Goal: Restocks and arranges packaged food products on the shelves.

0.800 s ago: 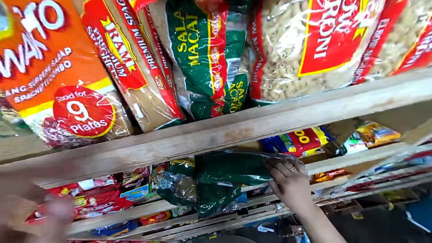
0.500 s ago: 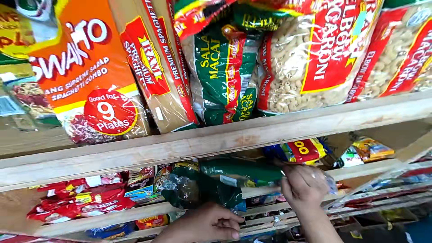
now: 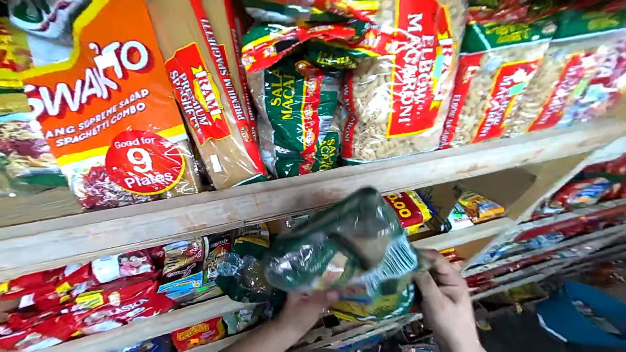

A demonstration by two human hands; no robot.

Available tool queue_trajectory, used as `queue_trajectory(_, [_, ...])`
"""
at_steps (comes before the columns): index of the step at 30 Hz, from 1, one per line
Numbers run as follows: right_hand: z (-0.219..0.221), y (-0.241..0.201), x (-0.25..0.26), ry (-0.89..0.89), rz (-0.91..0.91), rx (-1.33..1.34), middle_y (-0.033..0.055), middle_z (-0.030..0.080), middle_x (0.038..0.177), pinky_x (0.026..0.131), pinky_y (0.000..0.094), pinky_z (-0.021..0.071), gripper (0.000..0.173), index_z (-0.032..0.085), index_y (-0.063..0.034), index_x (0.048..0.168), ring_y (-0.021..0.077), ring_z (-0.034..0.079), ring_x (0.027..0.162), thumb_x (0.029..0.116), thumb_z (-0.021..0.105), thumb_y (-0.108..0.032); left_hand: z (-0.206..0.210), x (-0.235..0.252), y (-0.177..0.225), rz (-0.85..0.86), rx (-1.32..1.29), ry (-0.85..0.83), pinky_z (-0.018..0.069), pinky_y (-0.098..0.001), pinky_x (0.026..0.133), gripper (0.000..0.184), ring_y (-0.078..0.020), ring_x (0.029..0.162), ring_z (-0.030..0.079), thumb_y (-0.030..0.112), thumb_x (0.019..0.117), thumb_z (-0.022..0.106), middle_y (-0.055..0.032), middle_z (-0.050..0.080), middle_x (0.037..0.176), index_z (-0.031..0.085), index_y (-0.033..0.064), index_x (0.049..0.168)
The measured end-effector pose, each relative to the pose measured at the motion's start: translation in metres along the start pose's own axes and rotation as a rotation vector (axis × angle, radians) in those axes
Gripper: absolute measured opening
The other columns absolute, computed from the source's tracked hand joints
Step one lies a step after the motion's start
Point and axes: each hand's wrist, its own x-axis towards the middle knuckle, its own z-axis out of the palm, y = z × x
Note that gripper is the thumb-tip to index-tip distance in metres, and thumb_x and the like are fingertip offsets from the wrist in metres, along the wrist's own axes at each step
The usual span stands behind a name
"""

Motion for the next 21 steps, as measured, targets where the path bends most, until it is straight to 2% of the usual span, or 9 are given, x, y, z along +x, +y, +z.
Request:
queue_trajectory(2, [0.005,0.009,0.002,-0.225,-0.037,0.070,-0.0089,0.064,0.136,0.096,0.0251,0.0559,0.071,0.048,-0.0194,0.147,0.0036,0.063,0.118,0.0936,0.060,-0.065,-0.003,0.013,0.006,0.080,0.091,0.236,0.0617,-0.0271,0.089,0.037,-0.0036,0.096,0.073,0.029,0.0837,0.083,0.0092,0.077,0.103,0.068,0.0205,0.116])
queue_trajectory(3, [0.011,0.011,0.002,-0.303,-0.042,0.055,-0.0048,0.056,0.148,0.105,0.0279,0.0525,0.094,0.038,-0.0150,0.155,0.0052,0.057,0.129,0.0842,0.068,-0.070,-0.006,0.016,0.012,0.082,0.151,0.299,0.0623,-0.0278,0.088,0.044,-0.0044,0.095,0.073,0.028,0.0804,0.086,0.0087,0.077,0.101,0.064,0.0157,0.117])
queue_trajectory(5, [0.033,0.010,0.001,-0.345,0.000,0.014,0.0048,0.056,0.147,0.108,0.0255,0.0525,0.122,0.027,0.0044,0.156,0.0027,0.057,0.130,0.0695,0.088,-0.056,-0.014,0.013,0.020,0.091,0.274,0.349,0.0619,-0.0261,0.088,0.054,-0.0026,0.096,0.072,0.030,0.0769,0.088,0.0112,0.075,0.101,0.060,0.0121,0.119])
queue_trajectory(8, [0.065,0.004,0.005,-0.327,0.067,-0.006,0.0012,0.066,0.130,0.102,0.0161,0.0519,0.108,0.037,0.0114,0.144,-0.0068,0.060,0.119,0.0638,0.095,-0.033,-0.026,0.004,0.029,0.145,0.392,0.369,0.0610,-0.0222,0.087,0.045,0.0016,0.094,0.071,0.031,0.0773,0.087,0.0163,0.075,0.098,0.062,0.0179,0.113])
queue_trajectory(11, [0.093,-0.002,0.013,-0.298,-0.071,0.052,-0.0108,0.073,0.116,0.097,0.0161,0.0568,0.070,0.054,-0.0013,0.130,-0.0079,0.066,0.109,0.0726,0.091,-0.018,-0.044,0.003,0.050,0.270,0.438,0.306,0.0589,-0.0158,0.085,0.036,0.0085,0.094,0.069,0.049,0.0875,0.072,0.0244,0.073,0.103,0.063,0.0341,0.118])
queue_trajectory(14, [0.118,-0.021,0.031,-0.367,-0.175,0.090,-0.0161,0.073,0.116,0.097,0.0165,0.0570,0.061,0.059,-0.0083,0.129,-0.0091,0.065,0.110,0.0768,0.089,-0.021,-0.058,-0.003,0.088,0.412,0.466,0.233,0.0564,-0.0145,0.090,0.041,0.0103,0.103,0.066,0.050,0.0915,0.067,0.0252,0.071,0.115,0.058,0.0379,0.130])
queue_trajectory(16, [0.133,-0.036,0.047,-0.428,-0.258,0.089,-0.0158,0.073,0.115,0.096,0.0155,0.0566,0.056,0.061,-0.0087,0.127,-0.0100,0.064,0.110,0.0798,0.087,-0.026,-0.060,-0.006,0.118,0.421,0.441,0.295,0.0585,-0.0170,0.087,0.041,0.0072,0.099,0.068,0.050,0.0880,0.073,0.0216,0.073,0.111,0.062,0.0359,0.125])
queue_trajectory(19, [0.162,-0.057,0.067,-0.493,-0.429,0.050,-0.0078,0.075,0.109,0.093,0.0145,0.0569,0.058,0.062,-0.0046,0.125,-0.0088,0.066,0.107,0.0825,0.084,-0.038,-0.055,-0.006,0.153,0.477,0.267,0.490,0.0627,-0.0240,0.079,0.033,-0.0022,0.087,0.073,0.039,0.0842,0.080,0.0091,0.077,0.097,0.069,0.0247,0.112])
queue_trajectory(21, [0.182,-0.069,0.068,-0.539,-0.513,0.049,0.0026,0.074,0.117,0.097,0.0205,0.0560,0.078,0.057,-0.0005,0.136,-0.0017,0.066,0.111,0.0827,0.081,-0.052,-0.052,-0.007,0.173,0.564,0.184,0.687,0.0645,-0.0272,0.074,0.030,-0.0075,0.082,0.075,0.030,0.0865,0.080,0.0020,0.077,0.091,0.067,0.0148,0.109])
